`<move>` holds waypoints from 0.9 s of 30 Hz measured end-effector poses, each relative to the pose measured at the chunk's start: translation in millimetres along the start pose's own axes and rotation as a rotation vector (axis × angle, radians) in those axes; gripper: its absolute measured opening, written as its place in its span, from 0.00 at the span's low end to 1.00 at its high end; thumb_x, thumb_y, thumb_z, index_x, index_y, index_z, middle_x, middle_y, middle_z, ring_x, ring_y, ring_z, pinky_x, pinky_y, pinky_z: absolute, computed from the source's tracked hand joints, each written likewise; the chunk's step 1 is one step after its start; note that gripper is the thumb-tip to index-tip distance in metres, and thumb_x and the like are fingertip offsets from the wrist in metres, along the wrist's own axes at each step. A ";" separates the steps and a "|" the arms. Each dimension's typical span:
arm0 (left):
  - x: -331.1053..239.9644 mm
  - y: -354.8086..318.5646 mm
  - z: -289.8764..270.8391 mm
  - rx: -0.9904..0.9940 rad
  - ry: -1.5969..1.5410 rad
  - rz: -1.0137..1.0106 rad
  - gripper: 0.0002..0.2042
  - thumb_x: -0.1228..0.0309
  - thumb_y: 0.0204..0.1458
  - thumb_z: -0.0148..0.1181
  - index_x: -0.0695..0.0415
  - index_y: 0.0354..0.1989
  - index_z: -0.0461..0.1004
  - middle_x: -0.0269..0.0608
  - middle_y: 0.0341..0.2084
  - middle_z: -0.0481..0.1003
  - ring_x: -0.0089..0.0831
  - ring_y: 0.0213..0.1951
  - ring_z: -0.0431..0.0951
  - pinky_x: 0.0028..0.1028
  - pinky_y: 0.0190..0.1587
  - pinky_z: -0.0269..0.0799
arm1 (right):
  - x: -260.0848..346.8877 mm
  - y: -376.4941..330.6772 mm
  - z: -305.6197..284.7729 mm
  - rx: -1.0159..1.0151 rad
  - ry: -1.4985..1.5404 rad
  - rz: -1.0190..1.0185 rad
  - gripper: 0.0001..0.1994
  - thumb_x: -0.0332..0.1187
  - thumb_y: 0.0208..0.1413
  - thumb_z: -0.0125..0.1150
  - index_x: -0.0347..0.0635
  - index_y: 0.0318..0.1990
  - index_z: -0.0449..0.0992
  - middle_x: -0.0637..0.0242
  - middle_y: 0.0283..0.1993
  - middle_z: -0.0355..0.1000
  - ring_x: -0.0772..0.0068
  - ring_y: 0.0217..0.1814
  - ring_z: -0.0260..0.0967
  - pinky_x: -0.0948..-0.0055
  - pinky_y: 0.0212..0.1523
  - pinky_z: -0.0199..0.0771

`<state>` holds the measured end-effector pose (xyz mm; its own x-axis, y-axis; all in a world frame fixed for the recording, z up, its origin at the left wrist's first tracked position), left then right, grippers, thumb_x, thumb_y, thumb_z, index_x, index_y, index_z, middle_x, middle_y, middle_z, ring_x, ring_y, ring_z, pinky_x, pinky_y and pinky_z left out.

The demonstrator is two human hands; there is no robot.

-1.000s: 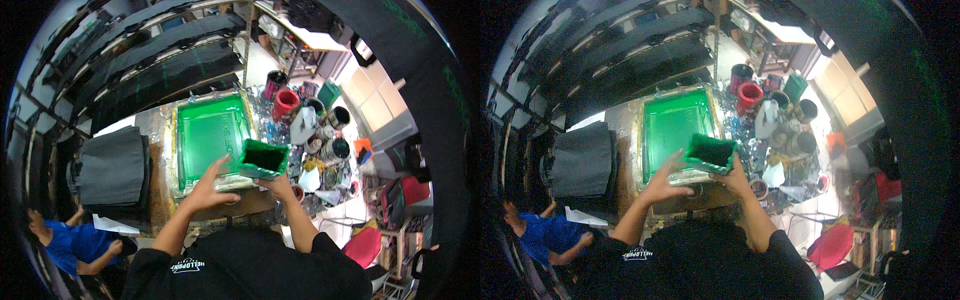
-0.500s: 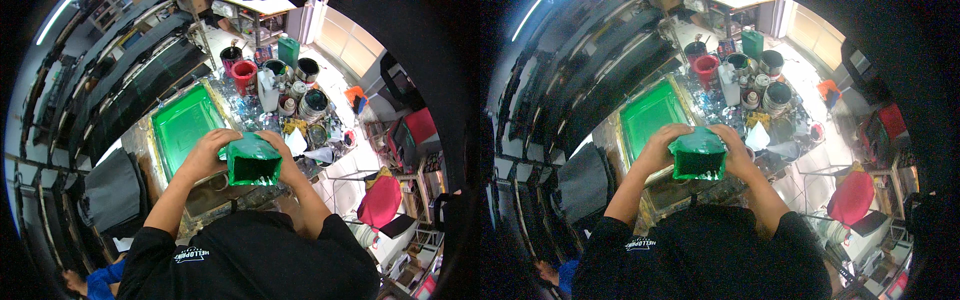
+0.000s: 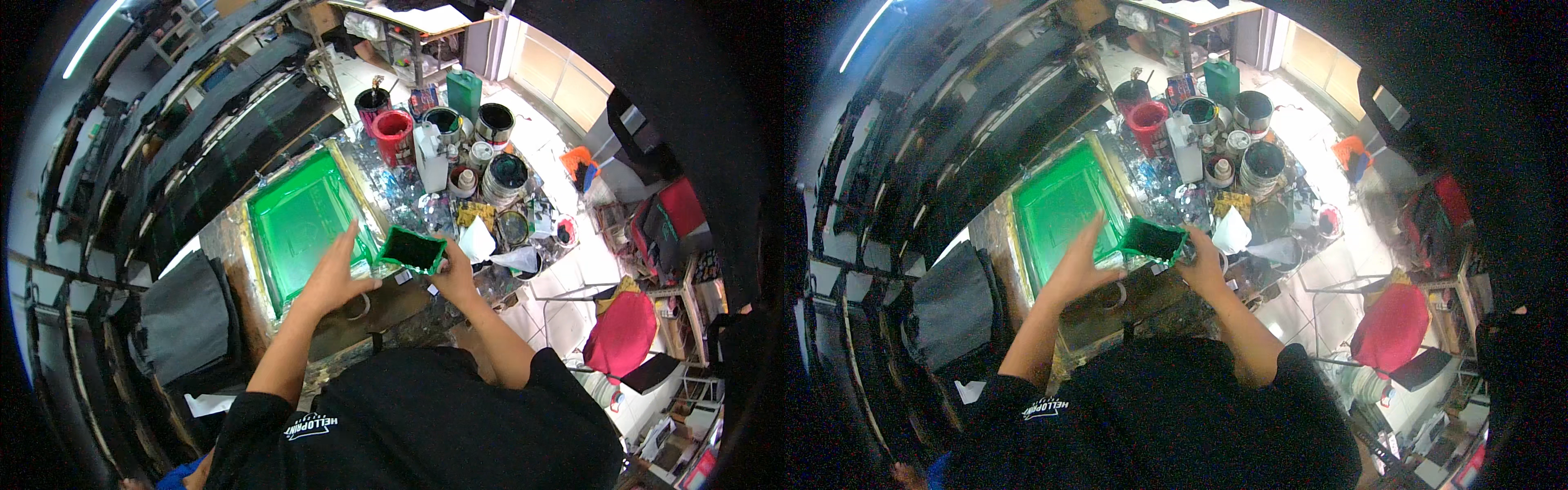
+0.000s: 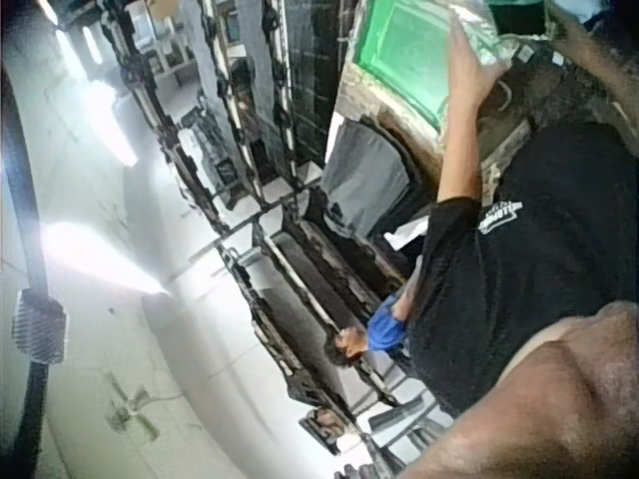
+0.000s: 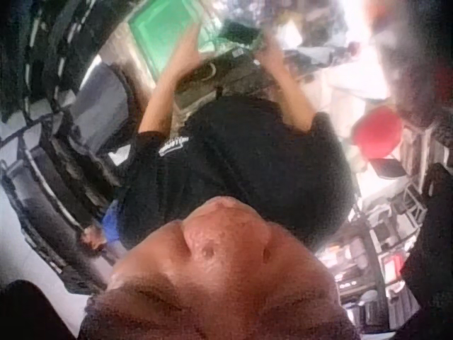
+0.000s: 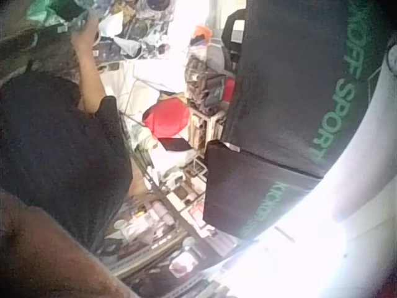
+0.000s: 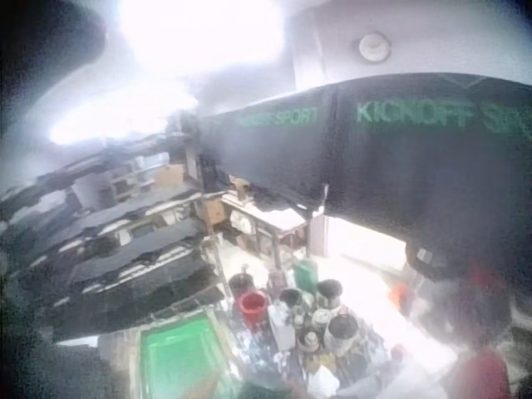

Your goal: The person performs screen printing on black tote bags using a green ink-filled screen and a squeegee. They repeatedly pull the squeegee across the screen to transfer the design onto the bags, then lift the screen to reveal the printed logo. Another person assists by moving the printed bags to a drying rack.

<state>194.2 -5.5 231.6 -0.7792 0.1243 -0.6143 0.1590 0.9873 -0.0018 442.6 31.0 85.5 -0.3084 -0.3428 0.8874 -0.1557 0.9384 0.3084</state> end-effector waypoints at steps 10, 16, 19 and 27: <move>108.0 -200.9 67.1 0.229 -0.418 -0.660 0.35 0.55 0.56 0.73 0.65 0.67 0.71 0.51 0.50 0.83 0.35 0.51 0.83 0.35 0.55 0.78 | -72.8 50.2 31.4 -0.216 -0.094 0.180 0.33 0.31 0.43 0.82 0.28 0.55 0.71 0.45 0.49 0.77 0.52 0.52 0.76 0.61 0.55 0.74; 91.8 -246.2 79.9 0.043 -0.506 -0.794 0.35 0.56 0.58 0.72 0.66 0.68 0.70 0.54 0.50 0.82 0.38 0.50 0.84 0.36 0.51 0.80 | -94.2 60.7 44.5 -0.285 -0.507 0.238 0.46 0.46 0.47 0.81 0.21 0.65 0.64 0.32 0.62 0.68 0.31 0.66 0.65 0.49 0.69 0.63; 103.8 -268.1 96.9 0.064 -0.551 -0.843 0.37 0.52 0.58 0.71 0.65 0.69 0.69 0.52 0.50 0.82 0.36 0.50 0.83 0.36 0.50 0.80 | -89.6 55.5 47.6 -0.307 -0.514 0.263 0.47 0.48 0.48 0.80 0.22 0.66 0.63 0.33 0.63 0.68 0.33 0.67 0.66 0.51 0.68 0.65; 129.6 -266.7 89.8 0.050 -0.533 -0.729 0.38 0.51 0.58 0.71 0.68 0.68 0.69 0.52 0.50 0.82 0.37 0.50 0.83 0.36 0.53 0.78 | -76.2 67.5 47.4 -0.333 -0.493 0.297 0.44 0.43 0.44 0.83 0.25 0.63 0.67 0.38 0.60 0.72 0.36 0.64 0.69 0.53 0.66 0.68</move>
<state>105.3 -261.6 81.6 -0.3152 -0.6050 -0.7312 -0.2283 0.7962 -0.5603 411.2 118.5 22.5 -0.6992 0.0267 0.7144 0.2754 0.9322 0.2347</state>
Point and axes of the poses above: each hand's wrist, its own y-axis towards the middle knuckle, its own z-axis out of the palm, x = y × z, the point moved 3 cm from there along y, towards the middle knuckle
